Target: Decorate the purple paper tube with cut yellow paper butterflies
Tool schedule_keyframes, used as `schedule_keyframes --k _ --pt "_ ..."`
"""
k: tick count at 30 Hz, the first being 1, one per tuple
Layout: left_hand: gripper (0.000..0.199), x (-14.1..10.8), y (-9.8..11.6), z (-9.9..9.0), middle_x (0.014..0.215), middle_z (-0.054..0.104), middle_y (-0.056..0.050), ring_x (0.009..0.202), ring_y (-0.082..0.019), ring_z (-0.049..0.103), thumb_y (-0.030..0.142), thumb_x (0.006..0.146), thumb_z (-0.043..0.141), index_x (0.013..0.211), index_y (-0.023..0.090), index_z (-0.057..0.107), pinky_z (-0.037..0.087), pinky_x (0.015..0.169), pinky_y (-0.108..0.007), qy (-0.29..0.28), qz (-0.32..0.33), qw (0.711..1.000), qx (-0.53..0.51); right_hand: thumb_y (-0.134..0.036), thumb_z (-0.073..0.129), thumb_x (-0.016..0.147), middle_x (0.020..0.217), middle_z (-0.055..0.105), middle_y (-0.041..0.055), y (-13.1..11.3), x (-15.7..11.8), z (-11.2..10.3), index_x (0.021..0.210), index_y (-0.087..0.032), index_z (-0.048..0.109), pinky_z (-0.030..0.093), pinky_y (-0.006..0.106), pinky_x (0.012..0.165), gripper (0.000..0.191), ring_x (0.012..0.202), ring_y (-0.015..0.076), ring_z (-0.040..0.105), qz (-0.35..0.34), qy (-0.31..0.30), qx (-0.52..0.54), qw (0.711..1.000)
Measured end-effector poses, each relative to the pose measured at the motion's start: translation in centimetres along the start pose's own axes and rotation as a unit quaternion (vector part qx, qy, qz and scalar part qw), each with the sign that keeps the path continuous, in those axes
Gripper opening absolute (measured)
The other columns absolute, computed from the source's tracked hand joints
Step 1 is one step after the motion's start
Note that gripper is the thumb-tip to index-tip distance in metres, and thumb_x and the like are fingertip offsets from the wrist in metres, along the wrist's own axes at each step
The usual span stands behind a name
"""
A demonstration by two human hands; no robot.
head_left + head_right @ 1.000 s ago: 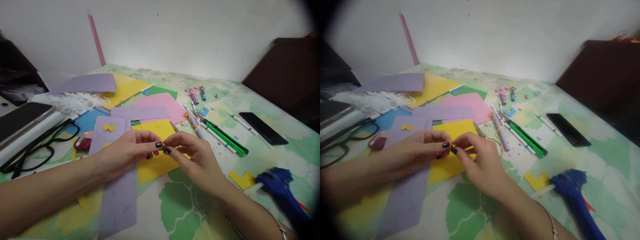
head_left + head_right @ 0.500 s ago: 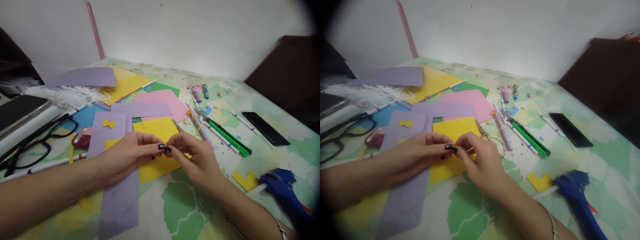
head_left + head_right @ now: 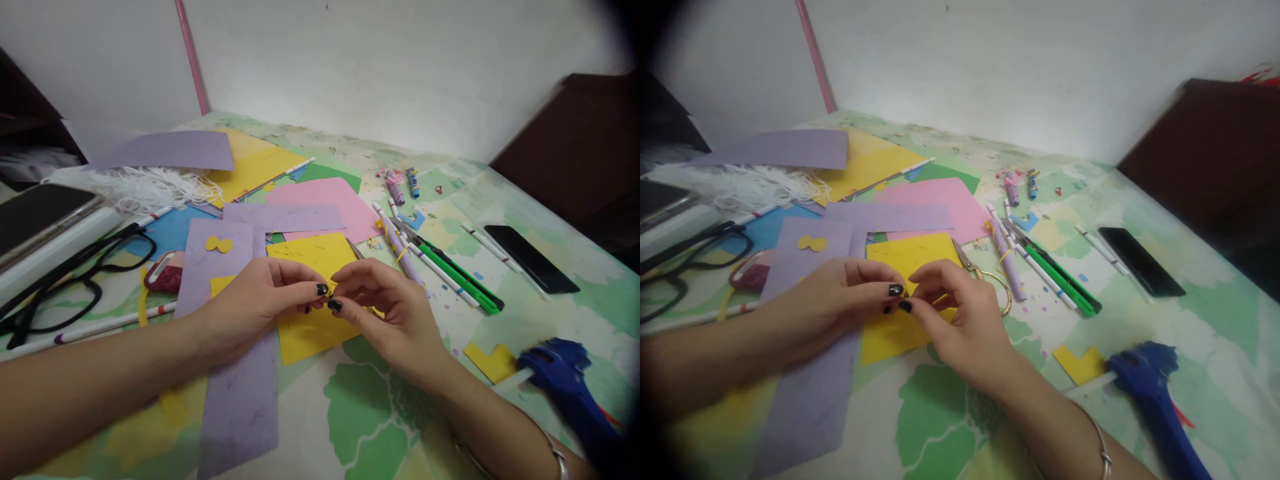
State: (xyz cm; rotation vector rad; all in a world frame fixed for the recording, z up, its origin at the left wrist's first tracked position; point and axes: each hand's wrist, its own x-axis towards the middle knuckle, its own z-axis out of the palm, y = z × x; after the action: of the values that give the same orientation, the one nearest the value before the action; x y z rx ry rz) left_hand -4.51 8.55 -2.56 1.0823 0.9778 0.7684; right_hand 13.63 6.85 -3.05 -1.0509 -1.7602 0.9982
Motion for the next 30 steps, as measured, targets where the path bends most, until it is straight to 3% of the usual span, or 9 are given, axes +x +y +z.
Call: schedule_keyframes --k 2,8,20,25,30 --pt "0.006 -0.03 -0.05 0.07 0.072 0.067 -0.001 0.069 -0.011 0.055 0.024 0.072 0.07 0.069 0.019 0.072 0.041 0.067 -0.022 -0.005 -0.006 1.0 -0.026 -0.016 0.065 0.079 0.076 0.067 -0.0002 -0.14 0.01 0.14 0.097 -0.017 0.061 0.055 0.022 0.061 0.019 0.067 0.0107 0.065 -0.032 0.014 -0.014 0.999" --pt "0.006 -0.2 -0.09 0.35 0.073 0.067 -0.002 0.07 -0.01 0.054 0.023 0.072 0.07 0.073 0.018 0.074 0.041 0.067 -0.022 -0.022 -0.025 0.998 -0.059 -0.015 0.065 0.079 0.075 0.069 0.001 -0.15 -0.08 0.46 0.094 -0.015 0.065 0.056 0.023 0.064 0.015 0.065 0.0104 0.065 -0.093 0.038 -0.073 0.992" --pt "0.01 -0.33 0.06 0.26 0.076 0.069 -0.003 0.077 -0.014 0.058 0.026 0.072 0.072 0.075 0.017 0.074 0.042 0.073 -0.026 -0.038 -0.046 0.996 -0.067 -0.021 0.067 0.079 0.071 0.071 -0.0006 -0.29 -0.08 0.08 0.087 -0.017 0.067 0.055 0.023 0.058 0.008 0.06 0.0109 0.066 -0.109 0.066 -0.118 0.985" --pt "0.011 -0.33 0.06 0.24 0.078 0.07 -0.006 0.083 -0.019 0.06 0.026 0.07 0.073 0.075 0.016 0.074 0.043 0.08 -0.031 -0.027 -0.039 0.998 -0.051 -0.019 0.066 0.08 0.074 0.072 -0.0004 -0.22 -0.13 0.03 0.089 -0.02 0.069 0.053 0.024 0.06 0.009 0.064 0.0118 0.066 -0.146 0.065 -0.149 0.976" --pt "0.01 -0.45 -0.01 0.32 0.078 0.07 -0.005 0.08 -0.017 0.06 0.025 0.072 0.071 0.075 0.017 0.075 0.043 0.081 -0.031 -0.026 -0.032 0.998 -0.045 -0.018 0.067 0.08 0.074 0.073 0.0027 -0.36 -0.17 0.0 0.089 -0.016 0.07 0.052 0.024 0.061 0.009 0.065 0.0121 0.066 -0.164 0.069 -0.166 0.97"
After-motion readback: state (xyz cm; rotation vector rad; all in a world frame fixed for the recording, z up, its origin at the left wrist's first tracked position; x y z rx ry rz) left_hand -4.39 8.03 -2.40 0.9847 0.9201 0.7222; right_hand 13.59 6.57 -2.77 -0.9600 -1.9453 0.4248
